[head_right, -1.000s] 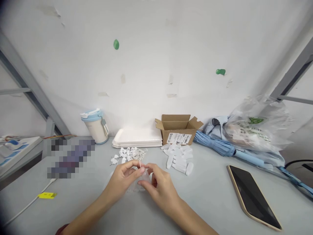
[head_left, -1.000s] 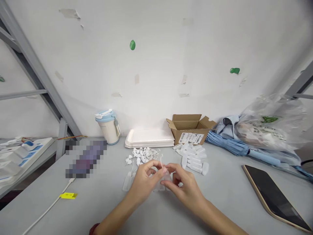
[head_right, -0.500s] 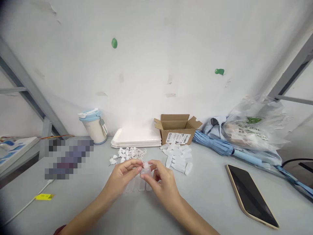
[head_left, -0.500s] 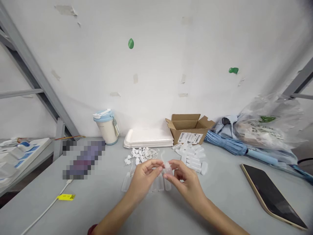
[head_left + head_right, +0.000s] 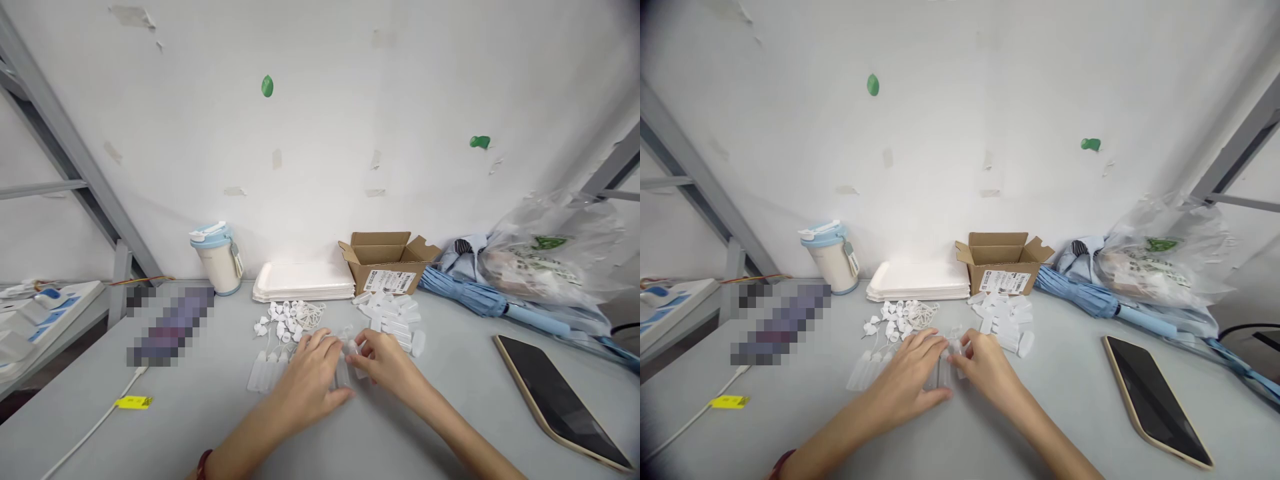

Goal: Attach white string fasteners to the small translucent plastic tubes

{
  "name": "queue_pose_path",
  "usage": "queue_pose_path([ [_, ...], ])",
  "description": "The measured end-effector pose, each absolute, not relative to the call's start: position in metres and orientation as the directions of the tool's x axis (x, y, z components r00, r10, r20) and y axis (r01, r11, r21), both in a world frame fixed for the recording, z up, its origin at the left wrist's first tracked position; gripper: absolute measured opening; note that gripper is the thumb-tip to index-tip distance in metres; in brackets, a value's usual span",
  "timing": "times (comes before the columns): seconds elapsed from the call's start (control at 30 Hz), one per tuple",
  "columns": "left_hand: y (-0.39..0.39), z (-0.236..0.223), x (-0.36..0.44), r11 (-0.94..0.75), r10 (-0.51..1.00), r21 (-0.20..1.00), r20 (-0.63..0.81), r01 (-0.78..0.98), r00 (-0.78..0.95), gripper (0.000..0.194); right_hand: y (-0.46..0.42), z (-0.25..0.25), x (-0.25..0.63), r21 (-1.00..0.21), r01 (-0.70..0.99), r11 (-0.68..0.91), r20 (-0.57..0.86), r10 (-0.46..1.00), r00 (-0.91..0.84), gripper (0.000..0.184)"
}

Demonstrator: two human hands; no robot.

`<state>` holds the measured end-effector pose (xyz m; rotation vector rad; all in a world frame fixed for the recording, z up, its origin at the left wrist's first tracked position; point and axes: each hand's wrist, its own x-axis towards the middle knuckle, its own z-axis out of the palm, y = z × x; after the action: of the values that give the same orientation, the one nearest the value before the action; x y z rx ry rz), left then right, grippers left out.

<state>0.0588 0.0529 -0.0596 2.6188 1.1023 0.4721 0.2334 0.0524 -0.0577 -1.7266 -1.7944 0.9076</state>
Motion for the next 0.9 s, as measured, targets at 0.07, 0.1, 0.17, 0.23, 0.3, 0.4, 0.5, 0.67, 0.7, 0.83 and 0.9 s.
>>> queue_pose_path([
  [0.07,0.054,-0.059,0.059,-0.681,0.723,0.354,0.187,0.642,0.665,0.044,0.052,-0.06,0.232,-0.748,0.662,-0.04,-0.132,0.987,-0.09,0.015],
  [0.1,0.054,-0.059,0.058,-0.681,0.723,0.353,0.187,0.641,0.665,0.042,0.052,-0.061,0.231,-0.747,0.663,-0.043,-0.134,0.987,-0.088,0.014],
  [0.17,0.055,-0.059,0.058,-0.681,0.724,0.352,0.19,0.642,0.664,0.039,0.052,-0.063,0.23,-0.741,0.67,-0.041,-0.129,0.988,-0.082,0.012],
  [0.23,0.055,-0.059,0.057,-0.68,0.725,0.351,0.193,0.644,0.661,0.037,0.052,-0.063,0.229,-0.73,0.682,-0.04,-0.126,0.989,-0.077,0.012],
  [0.3,0.054,-0.058,0.057,-0.678,0.727,0.35,0.19,0.646,0.66,0.036,0.052,-0.063,0.227,-0.716,0.697,-0.031,-0.119,0.99,-0.078,0.013],
  [0.4,0.053,-0.057,0.056,-0.671,0.731,0.356,0.175,0.65,0.659,0.036,0.051,-0.062,0.224,-0.692,0.721,0.001,-0.106,0.989,-0.103,0.019],
  [0.5,0.053,-0.057,0.055,-0.67,0.732,0.359,0.171,0.65,0.659,0.037,0.049,-0.059,0.224,-0.682,0.73,0.029,-0.108,0.984,-0.141,0.023],
  [0.67,0.053,-0.059,0.055,-0.692,0.715,0.358,0.22,0.626,0.664,0.046,0.049,-0.05,0.235,-0.684,0.728,0.054,-0.17,0.958,-0.231,0.02],
  [0.7,0.053,-0.06,0.055,-0.698,0.71,0.357,0.228,0.621,0.667,0.047,0.05,-0.048,0.238,-0.681,0.73,0.051,-0.195,0.949,-0.249,0.023],
  [0.83,0.051,-0.063,0.059,-0.718,0.69,0.345,0.243,0.604,0.682,0.045,0.053,-0.044,0.244,-0.67,0.742,0.042,-0.25,0.928,-0.277,0.037],
  [0.9,0.05,-0.064,0.061,-0.726,0.683,0.331,0.246,0.603,0.687,0.044,0.053,-0.045,0.245,-0.669,0.742,0.046,-0.246,0.928,-0.28,0.037],
])
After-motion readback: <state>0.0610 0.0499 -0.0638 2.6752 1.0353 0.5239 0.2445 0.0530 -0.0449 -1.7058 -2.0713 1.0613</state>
